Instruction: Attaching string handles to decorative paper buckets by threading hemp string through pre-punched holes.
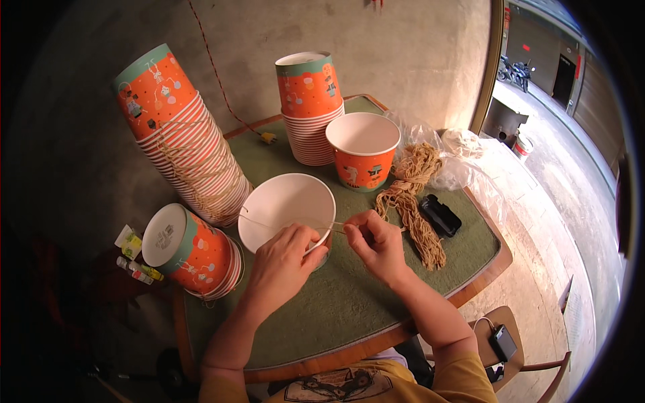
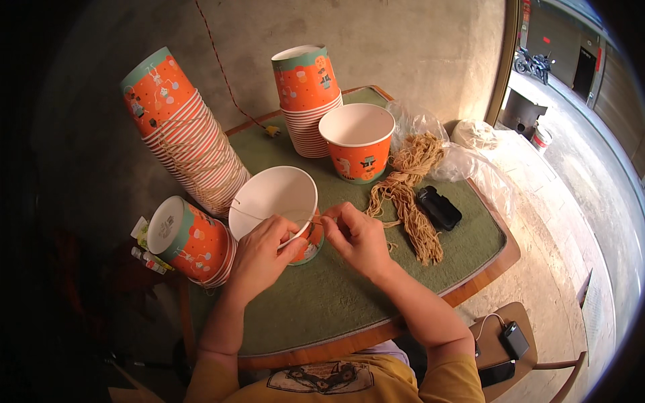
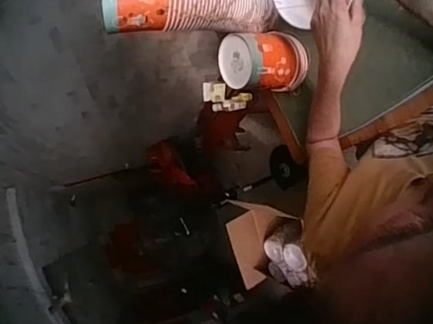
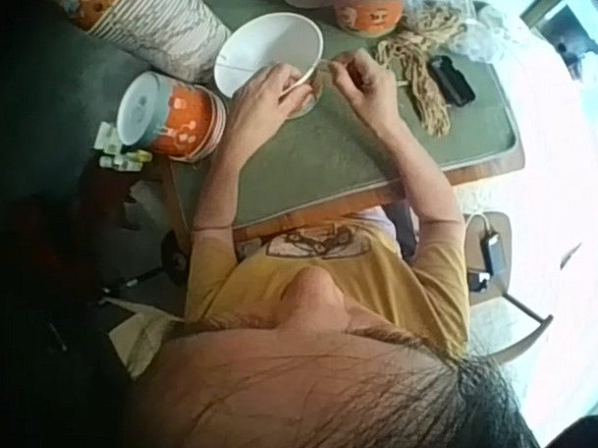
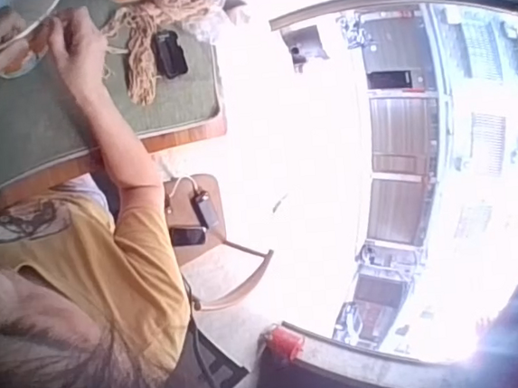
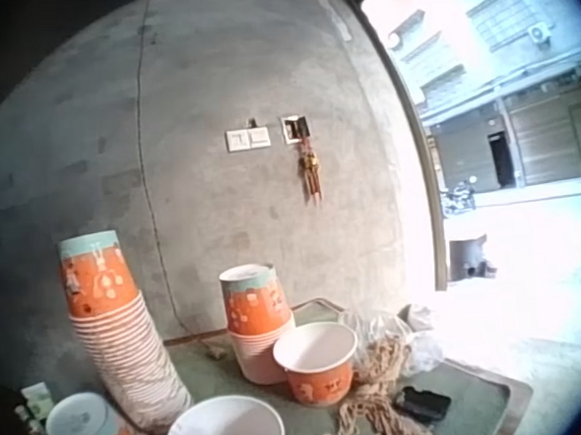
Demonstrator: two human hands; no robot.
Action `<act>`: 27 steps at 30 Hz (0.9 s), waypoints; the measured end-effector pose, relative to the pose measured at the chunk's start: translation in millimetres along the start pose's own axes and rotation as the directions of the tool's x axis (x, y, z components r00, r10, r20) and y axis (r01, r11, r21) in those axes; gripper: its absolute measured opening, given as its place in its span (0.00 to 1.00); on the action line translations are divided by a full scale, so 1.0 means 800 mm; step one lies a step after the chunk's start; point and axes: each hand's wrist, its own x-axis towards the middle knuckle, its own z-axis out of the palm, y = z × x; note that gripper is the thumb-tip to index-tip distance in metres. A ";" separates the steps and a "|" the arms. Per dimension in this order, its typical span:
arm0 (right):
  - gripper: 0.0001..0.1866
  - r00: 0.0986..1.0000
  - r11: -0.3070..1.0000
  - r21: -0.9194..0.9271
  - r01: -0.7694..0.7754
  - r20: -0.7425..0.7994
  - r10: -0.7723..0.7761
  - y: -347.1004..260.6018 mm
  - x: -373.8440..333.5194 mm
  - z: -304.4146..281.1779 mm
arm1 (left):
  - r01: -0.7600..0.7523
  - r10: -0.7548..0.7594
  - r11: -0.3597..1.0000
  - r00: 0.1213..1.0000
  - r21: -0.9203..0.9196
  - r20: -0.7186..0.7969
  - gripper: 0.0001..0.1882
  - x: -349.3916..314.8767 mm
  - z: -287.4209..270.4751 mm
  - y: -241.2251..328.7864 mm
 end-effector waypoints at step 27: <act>0.07 0.967 0.957 -0.139 0.255 0.011 -0.256 0.001 -0.011 0.015 | 0.140 -0.140 0.990 0.981 0.014 0.133 0.26 0.003 -0.036 0.003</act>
